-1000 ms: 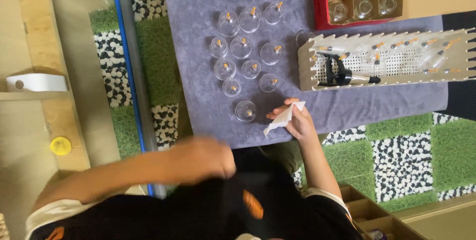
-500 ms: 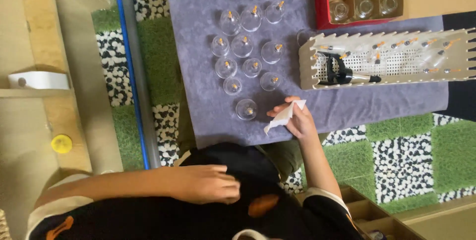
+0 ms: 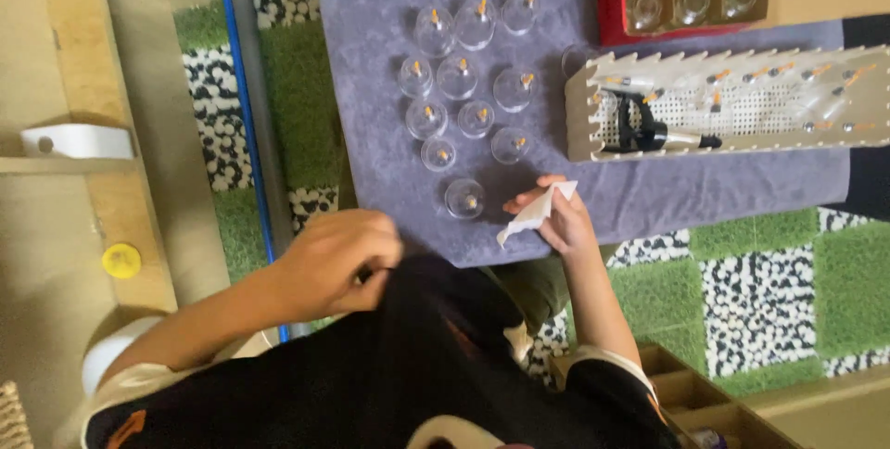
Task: The person wipes the exterior of several small clear cups with a white cloth. They handle the cups one at a time, rotating them to clean different sides, and place them back on the table or into a white plastic rack.
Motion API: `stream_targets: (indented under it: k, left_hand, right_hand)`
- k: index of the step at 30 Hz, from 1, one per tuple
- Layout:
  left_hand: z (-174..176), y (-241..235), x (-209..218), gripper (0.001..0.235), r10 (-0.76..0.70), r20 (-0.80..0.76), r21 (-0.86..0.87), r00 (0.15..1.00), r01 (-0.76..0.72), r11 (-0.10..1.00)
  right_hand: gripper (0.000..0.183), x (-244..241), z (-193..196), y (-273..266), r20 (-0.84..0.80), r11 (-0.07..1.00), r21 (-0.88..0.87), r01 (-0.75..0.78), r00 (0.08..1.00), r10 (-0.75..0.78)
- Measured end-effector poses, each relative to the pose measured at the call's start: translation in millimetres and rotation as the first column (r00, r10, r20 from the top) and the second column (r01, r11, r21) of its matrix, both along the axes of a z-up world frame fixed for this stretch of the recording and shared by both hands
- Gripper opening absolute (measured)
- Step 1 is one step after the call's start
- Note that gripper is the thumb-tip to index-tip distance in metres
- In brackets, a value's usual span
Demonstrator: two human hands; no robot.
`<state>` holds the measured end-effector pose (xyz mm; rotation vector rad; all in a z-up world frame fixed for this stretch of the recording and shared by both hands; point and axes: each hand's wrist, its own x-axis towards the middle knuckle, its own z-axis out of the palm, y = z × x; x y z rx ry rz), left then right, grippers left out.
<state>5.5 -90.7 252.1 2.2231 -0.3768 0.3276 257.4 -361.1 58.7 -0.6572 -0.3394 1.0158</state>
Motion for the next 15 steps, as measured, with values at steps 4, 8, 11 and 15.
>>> stream_targets:
  k: [4,8,11,15]
  left_hand:
    - [3,-28,-6,0.006,-0.308,-0.082,-0.13,0.948,0.296,0.946]
    - [4,-27,10,0.022,-0.314,0.058,0.177,0.948,0.3,0.937]
    - [51,16,17,0.03,0.131,0.199,-0.076,0.971,-0.118,0.99]
    - [-7,-45,0,0.012,-0.437,-0.166,-0.156,0.884,0.414,0.897]
  right_hand:
    - [0.027,0,10,-3,-0.017,1.0,0.001,-0.018,1.0,0.018]
    - [0.026,2,16,-3,-0.038,0.998,-0.025,-0.062,0.997,0.061]
    - [0.025,0,18,-2,-0.048,0.999,0.001,-0.043,0.998,0.043]
    - [0.025,1,14,-6,-0.025,0.999,0.004,-0.046,0.999,0.047]
